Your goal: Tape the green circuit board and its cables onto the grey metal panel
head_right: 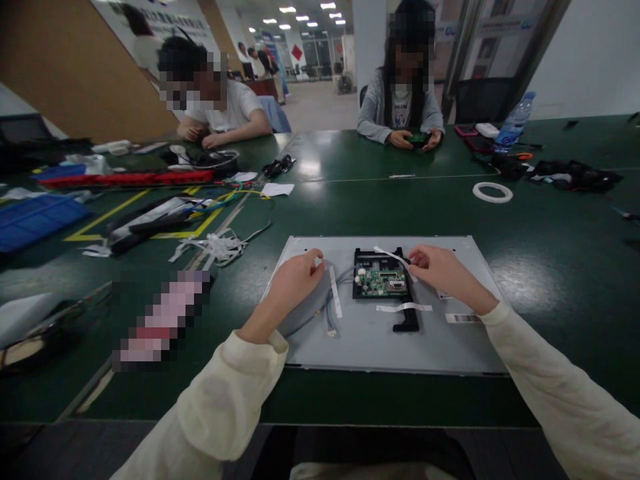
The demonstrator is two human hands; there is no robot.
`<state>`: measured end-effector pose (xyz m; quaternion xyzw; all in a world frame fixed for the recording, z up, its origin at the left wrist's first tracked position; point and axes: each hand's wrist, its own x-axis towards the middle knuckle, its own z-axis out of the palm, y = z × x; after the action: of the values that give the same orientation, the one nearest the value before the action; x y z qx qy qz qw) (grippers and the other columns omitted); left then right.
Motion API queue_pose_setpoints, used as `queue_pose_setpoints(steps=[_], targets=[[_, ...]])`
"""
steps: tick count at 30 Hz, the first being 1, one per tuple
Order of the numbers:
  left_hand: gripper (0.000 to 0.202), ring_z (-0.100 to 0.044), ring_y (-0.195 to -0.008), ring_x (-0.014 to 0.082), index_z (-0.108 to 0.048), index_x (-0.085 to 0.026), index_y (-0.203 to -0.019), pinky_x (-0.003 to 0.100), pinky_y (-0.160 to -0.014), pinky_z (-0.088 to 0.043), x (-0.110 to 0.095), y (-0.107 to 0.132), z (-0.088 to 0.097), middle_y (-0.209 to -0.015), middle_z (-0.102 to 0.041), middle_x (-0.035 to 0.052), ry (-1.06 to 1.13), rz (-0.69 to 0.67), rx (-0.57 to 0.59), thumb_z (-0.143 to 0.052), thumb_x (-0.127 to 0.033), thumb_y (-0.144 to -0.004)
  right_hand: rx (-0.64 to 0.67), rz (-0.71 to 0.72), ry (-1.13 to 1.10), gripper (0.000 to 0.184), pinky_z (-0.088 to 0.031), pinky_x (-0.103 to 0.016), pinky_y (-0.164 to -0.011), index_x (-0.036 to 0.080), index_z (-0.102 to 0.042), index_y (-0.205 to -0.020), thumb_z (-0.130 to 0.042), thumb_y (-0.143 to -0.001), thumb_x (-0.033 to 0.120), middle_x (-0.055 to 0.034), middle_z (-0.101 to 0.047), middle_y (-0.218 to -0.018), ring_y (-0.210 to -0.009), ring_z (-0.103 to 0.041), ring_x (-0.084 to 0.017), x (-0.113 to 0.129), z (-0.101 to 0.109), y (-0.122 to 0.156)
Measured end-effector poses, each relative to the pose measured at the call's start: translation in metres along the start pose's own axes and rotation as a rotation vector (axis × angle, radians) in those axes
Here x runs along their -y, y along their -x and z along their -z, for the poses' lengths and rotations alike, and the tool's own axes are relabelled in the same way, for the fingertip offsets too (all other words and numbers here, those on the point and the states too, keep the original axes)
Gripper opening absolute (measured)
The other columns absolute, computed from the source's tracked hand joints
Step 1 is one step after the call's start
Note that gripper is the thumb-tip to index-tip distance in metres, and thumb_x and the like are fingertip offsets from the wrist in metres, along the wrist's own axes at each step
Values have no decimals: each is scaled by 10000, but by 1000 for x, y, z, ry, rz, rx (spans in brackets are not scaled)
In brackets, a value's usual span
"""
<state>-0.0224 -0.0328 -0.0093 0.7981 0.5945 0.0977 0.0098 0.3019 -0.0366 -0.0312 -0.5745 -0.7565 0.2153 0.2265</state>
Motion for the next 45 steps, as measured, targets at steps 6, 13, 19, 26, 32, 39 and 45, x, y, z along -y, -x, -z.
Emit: queue_pose_setpoints(steps=[6, 13, 19, 26, 32, 39, 45], targets=[[255, -639, -775, 223, -554, -184, -1117, 311, -660, -402, -1, 0, 1, -825, -684, 80, -7, -10, -9, -437, -296, -921, -22, -64, -69, 332, -531, -323, -716, 206, -573, -1032, -641, -745, 358, -48, -704, -896, -782, -678, -188, 1, -2, 8], [274, -640, -786, 217, -549, -183, -1140, 300, -655, -396, -2, -1, 1, -857, -688, 79, -40, 19, 14, -429, -303, -925, -13, -146, -150, 361, -529, -304, -726, 200, -566, -1049, -662, -709, 273, -42, -716, -908, -779, -686, -175, 5, -1, 12], [267, -636, -778, 226, -551, -184, -1124, 301, -642, -385, -1, -1, -1, -842, -683, 77, -37, 8, 10, -429, -317, -927, 17, -175, -214, 344, -522, -305, -717, 206, -583, -1022, -670, -691, 246, -40, -719, -894, -770, -684, -177, 4, 0, 13], [277, -633, -754, 226, -549, -180, -1141, 299, -625, -371, -2, -1, 0, -824, -678, 74, -51, -2, 5, -429, -300, -921, 27, -185, -289, 312, -514, -313, -732, 197, -606, -985, -668, -684, 248, -46, -723, -859, -772, -688, -184, -3, -2, 11], [289, -634, -764, 228, -547, -175, -1150, 300, -645, -385, -3, -2, 1, -824, -680, 78, -13, -4, 14, -434, -308, -920, -40, -136, -146, 219, -490, -286, -672, 200, -652, -897, -679, -696, 285, -16, -713, -776, -677, -665, -163, 3, -5, 10], [301, -632, -757, 226, -546, -176, -1160, 302, -655, -397, -3, -2, 1, -823, -681, 78, -5, 5, 19, -434, -309, -914, -46, -123, -187, 203, -477, -273, -644, 194, -651, -878, -655, -725, 327, -23, -704, -747, -675, -659, -163, -2, -8, 7], [289, -638, -766, 227, -545, -184, -1152, 302, -660, -398, -3, -3, 1, -815, -681, 71, -18, -4, 15, -434, -299, -912, -37, -130, -230, 208, -482, -278, -653, 189, -648, -853, -664, -708, 338, -26, -694, -733, -669, -652, -160, -5, -9, 6]])
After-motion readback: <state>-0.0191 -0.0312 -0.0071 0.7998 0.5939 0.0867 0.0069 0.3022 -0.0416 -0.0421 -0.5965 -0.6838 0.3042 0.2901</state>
